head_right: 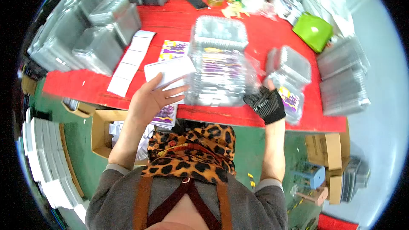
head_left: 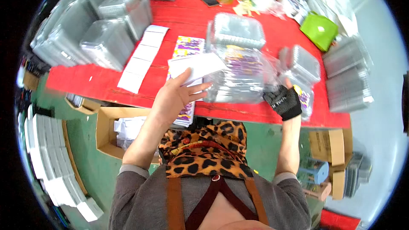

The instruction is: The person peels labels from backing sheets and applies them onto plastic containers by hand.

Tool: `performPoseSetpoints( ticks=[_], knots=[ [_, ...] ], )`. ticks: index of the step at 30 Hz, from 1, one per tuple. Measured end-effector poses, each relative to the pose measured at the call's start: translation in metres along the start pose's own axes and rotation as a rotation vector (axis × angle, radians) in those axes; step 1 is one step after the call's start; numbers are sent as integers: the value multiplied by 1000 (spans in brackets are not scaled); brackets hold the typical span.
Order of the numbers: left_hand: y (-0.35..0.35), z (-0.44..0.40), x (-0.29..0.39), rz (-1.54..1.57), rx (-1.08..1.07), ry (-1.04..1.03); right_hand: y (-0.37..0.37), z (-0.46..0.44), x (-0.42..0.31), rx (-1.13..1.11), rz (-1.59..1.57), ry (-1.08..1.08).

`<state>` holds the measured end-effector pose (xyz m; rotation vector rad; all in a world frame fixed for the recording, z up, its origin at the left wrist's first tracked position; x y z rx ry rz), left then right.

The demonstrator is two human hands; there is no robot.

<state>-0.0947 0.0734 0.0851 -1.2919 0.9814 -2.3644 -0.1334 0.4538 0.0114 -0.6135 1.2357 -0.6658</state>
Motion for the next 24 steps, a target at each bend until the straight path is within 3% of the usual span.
performPoseSetpoints(
  ticks=[1, 3, 4, 6, 7, 8, 11, 12, 14, 16, 18, 19, 20, 21, 24],
  knots=[
    [3, 6, 6, -85, 68, -19, -21, 6, -1, -118, -64, -66],
    [19, 16, 21, -243, 220, -128, -44, 4, 2, -84, -153, -128],
    [36, 17, 29, -385, 343, -216, -51, 3, 1, -290, -138, -168],
    [55, 22, 61, -600, 533, -343, -45, -10, 8, -165, 0, -51],
    [55, 25, 80, -672, 601, -382, -44, -14, 7, -99, -148, -129],
    [63, 23, 95, -695, 602, -367, -42, -18, 6, -22, -296, -203],
    [105, 5, 137, -879, 527, -305, -45, -18, 5, 20, 162, 7],
    [115, -4, 146, -962, 482, -257, -57, -13, 6, -58, 231, 60],
    [137, -17, 158, -1216, 606, -225, -80, -6, 6, -213, 339, 175],
    [150, -34, 157, -1321, 726, -290, -71, -18, 3, -70, -176, -188],
    [159, -52, 140, -1239, 696, -395, -76, -18, 3, -308, 138, 46],
    [156, -55, 133, -1194, 682, -443, -76, -26, 3, -74, -125, -212],
    [152, -59, 125, -1254, 698, -386, -76, -27, 3, 6, -72, -167],
    [143, -61, 113, -1310, 719, -327, -76, -30, 2, -36, -36, -223],
    [115, -63, 72, -1238, 568, -486, -56, -46, 7, -74, 6, -168]
  ],
)
Point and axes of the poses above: each hand's wrist, its own z-axis away from the middle knuckle, its own y-axis out of the back of the hand, x = y × z, the point moved 2 cm from there along -z, towards the middle knuckle, and after that the axes turned 14 degrees about y, right-handed, at the moved point
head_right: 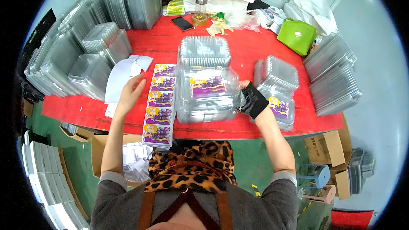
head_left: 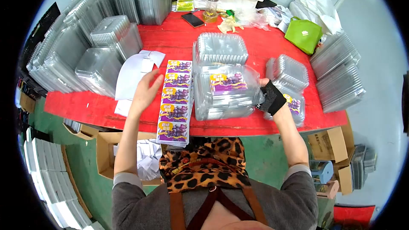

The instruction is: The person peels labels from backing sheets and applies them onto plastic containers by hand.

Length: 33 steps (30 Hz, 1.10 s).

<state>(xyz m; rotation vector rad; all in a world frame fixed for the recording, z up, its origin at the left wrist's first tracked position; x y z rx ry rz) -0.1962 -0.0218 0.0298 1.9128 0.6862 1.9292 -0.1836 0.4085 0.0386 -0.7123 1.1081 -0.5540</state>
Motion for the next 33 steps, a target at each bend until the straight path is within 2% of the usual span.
performPoseSetpoints(
  ticks=[3, 5, 7, 8, 10, 11, 13, 15, 16, 20, 23, 24, 25, 28, 31, 33],
  knots=[
    [-25, 20, 15, 182, -73, -58, 35, -3, -3, 16, 1, 57],
    [-33, 39, 39, 154, -4, -174, 53, -8, 2, -152, 365, 338],
    [-47, 58, 62, 108, 94, -402, 6, 5, -1, -11, -39, 53],
    [-52, 62, 67, 57, 46, -436, -19, 17, 0, -18, -157, 9],
    [-57, 69, 72, -43, -54, -498, -5, 6, 5, -29, -47, 37],
    [-57, 68, 68, -6, -95, -452, 1, 3, 7, -35, 8, 52],
    [-56, 57, 55, 71, -180, -364, -35, 24, 13, 11, 374, 188],
    [-55, 40, 39, -3, -55, -348, -7, 20, 12, -83, 517, 200],
    [-54, 31, 33, -60, -2, -307, -6, 22, 13, -57, 546, 210],
    [-71, -16, -17, -308, 222, -57, 0, 27, 24, 98, 577, 353],
    [-81, -33, -30, -494, 318, 89, 8, 28, 27, -31, 606, 432],
    [-84, -35, -30, -504, 312, 116, 5, 33, 27, -58, 676, 524],
    [-86, -36, -30, -521, 333, 113, 1, 34, 28, -181, 692, 597],
    [-94, -33, -35, -549, 377, 86, -8, 53, 27, -226, 555, 767],
    [-95, -32, -42, -475, 396, 51, 45, 66, -3, 43, 606, 881],
    [-95, -30, -41, -433, 400, 46, 55, 85, -41, -54, 392, 964]
  ],
)
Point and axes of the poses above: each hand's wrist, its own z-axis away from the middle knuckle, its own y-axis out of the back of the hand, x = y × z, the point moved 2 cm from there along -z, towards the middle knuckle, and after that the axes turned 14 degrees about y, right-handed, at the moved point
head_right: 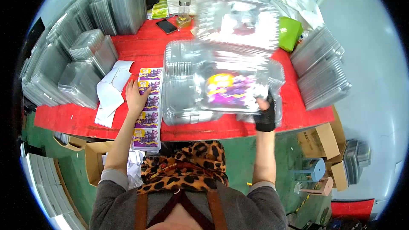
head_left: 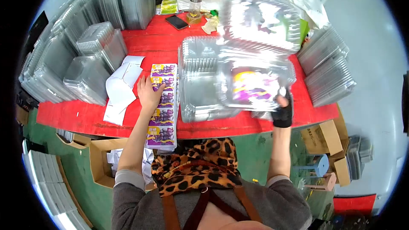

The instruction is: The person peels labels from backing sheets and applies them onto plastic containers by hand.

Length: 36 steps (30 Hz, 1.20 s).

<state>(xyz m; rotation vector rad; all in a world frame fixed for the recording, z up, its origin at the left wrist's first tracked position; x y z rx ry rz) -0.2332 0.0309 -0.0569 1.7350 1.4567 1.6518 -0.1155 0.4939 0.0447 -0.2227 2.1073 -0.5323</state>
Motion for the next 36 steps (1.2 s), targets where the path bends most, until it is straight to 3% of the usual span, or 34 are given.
performPoseSetpoints(
  ticks=[3, 4, 6, 7, 12, 14, 15, 18, 19, 22, 26, 32, 36],
  knots=[
    [10, 1, 6, 98, 24, 26, 31, -9, -54, 55, -1, -73],
    [13, 0, 10, 136, 31, 29, 86, -11, -56, 165, 23, -215],
    [20, 2, 15, 210, 38, 38, 169, -8, -60, 292, 160, -299],
    [28, 3, 22, 240, 67, 23, 174, -6, -58, 325, 276, -295],
    [37, -8, 18, 399, 68, 54, 187, -3, -42, 338, 234, -357],
    [46, -12, 20, 428, -56, 132, 201, -2, -47, 420, 731, -369],
    [50, -12, 22, 411, 15, 60, 205, -2, -47, 449, 978, -367],
    [54, -20, 19, 217, -118, 57, 119, 9, -62, 215, 2009, 23],
    [56, -22, 21, 96, -184, 55, 109, 11, -60, 240, 2015, 153],
    [57, -18, 22, -175, -31, -55, 81, 11, -54, 68, 1839, 386],
    [63, -13, 25, -349, 169, -156, 54, 11, -22, 9, 1631, 439],
    [104, -4, 45, 28, 57, -64, -48, 27, 1, -204, 1319, 545],
    [94, -23, 28, 135, -55, -77, -117, 44, 8, -416, 1101, 403]
  ],
)
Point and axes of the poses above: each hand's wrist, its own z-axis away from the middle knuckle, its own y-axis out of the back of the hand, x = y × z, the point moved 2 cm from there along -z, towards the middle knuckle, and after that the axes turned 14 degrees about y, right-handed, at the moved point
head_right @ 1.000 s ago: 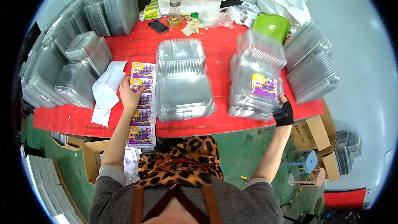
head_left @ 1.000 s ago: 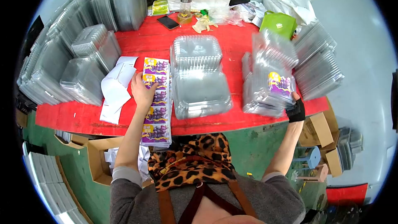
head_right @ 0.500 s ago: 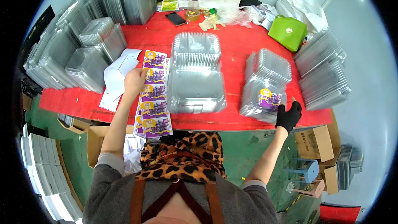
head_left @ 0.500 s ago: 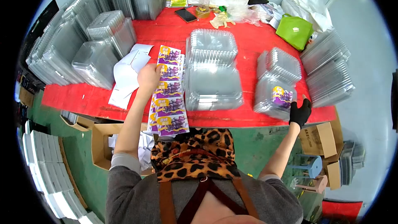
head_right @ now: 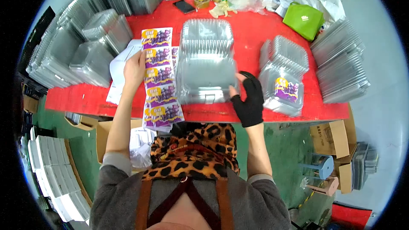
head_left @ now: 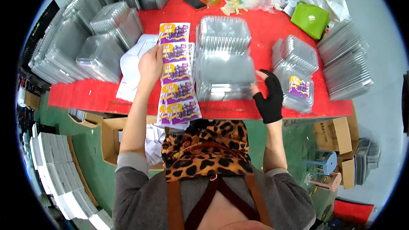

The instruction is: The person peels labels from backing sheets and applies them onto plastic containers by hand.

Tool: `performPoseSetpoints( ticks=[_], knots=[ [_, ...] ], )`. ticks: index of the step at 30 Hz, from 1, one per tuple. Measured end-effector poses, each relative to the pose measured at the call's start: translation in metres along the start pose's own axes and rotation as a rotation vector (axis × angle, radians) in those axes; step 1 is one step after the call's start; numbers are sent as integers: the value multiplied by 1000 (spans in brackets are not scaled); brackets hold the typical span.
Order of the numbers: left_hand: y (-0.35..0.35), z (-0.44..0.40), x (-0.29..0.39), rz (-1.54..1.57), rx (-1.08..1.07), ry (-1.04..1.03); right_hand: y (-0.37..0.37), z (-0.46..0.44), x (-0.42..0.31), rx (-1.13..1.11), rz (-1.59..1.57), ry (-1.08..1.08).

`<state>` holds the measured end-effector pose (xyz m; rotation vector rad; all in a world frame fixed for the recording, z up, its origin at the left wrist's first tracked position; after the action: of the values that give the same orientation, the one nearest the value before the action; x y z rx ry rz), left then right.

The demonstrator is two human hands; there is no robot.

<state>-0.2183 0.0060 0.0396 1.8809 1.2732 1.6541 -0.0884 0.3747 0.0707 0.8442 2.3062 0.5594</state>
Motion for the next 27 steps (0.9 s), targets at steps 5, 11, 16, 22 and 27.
performPoseSetpoints(
  ticks=[5, 11, 16, 22, 27],
  knots=[
    [-24, -5, -26, -47, 19, -39, -38, 5, -55, -135, -312, 123],
    [-8, 53, -17, 383, -196, 86, -117, 49, -87, -473, -384, 402],
    [21, 118, -36, 614, -279, 298, -157, 62, -86, -525, -294, 270],
    [48, 178, -55, 699, -230, 454, -164, 75, -92, -530, -165, 326],
    [49, 212, -63, 762, -368, 633, -161, 68, -89, -397, -254, 288]
  ],
)
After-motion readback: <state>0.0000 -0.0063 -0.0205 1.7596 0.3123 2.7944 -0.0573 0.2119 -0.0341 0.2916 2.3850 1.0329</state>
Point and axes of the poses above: each hand's wrist, its own z-axis away from the middle knuckle, its own y-axis out of the back of the hand, x = y × z, the point moved 2 cm from there along -z, towards the middle knuckle, and after that the axes turned 14 degrees about y, right-handed, at the moved point
